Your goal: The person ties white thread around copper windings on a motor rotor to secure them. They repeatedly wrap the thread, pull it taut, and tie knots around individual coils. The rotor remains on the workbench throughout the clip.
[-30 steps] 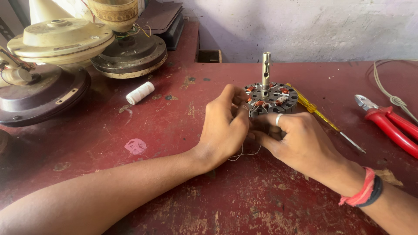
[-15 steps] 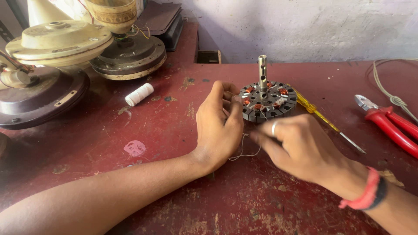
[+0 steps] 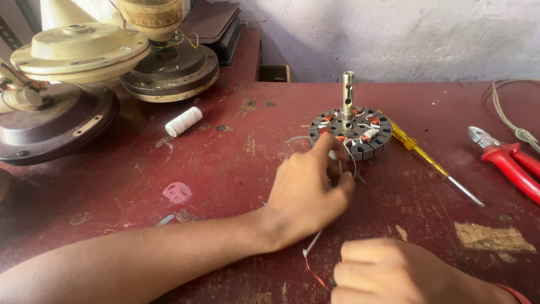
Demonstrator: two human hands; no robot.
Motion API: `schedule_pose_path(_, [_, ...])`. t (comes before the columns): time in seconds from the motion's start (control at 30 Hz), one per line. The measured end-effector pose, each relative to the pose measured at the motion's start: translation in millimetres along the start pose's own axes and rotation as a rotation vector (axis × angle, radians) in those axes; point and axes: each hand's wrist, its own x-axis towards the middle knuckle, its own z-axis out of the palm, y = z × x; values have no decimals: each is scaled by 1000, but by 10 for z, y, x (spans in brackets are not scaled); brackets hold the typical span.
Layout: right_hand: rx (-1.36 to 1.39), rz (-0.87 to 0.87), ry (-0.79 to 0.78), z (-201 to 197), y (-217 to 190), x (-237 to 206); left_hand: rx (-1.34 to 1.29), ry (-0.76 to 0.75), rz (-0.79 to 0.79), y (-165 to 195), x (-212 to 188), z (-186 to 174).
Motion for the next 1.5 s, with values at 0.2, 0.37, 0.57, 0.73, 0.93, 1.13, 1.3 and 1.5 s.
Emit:
schedule_pose_path(0.2, [86, 272, 742, -83, 109, -251, -242, -83, 68, 77, -193, 56])
schedule_pose_path(0.37, [-413, 673, 624, -594, 286, -116, -346, -271, 138, 184, -468, -26])
schedule_pose_path(0.57, [-186, 796, 3, -440, 503, -130, -360, -191, 493, 140, -696, 12])
schedule_pose_path(0.73, [-20, 610, 80, -303, 324, 0, -440, 25, 536, 151, -722, -31])
schedule_pose_path(0.93, [-45, 400, -2, -235, 1, 147, -405, 252, -295, 30, -107, -67])
schedule_pose_path(1.13, [174, 112, 0, -133, 2, 126, -306, -17, -308, -5, -34, 141])
schedule_pose_path(1.3, [38, 30, 199, -110, 57, -50, -448, 79, -225, 143, -140, 151])
schedule_pose_path(1.5, [58, 575, 806, -305, 26, -125, -619, 21, -138, 362, -509, 115])
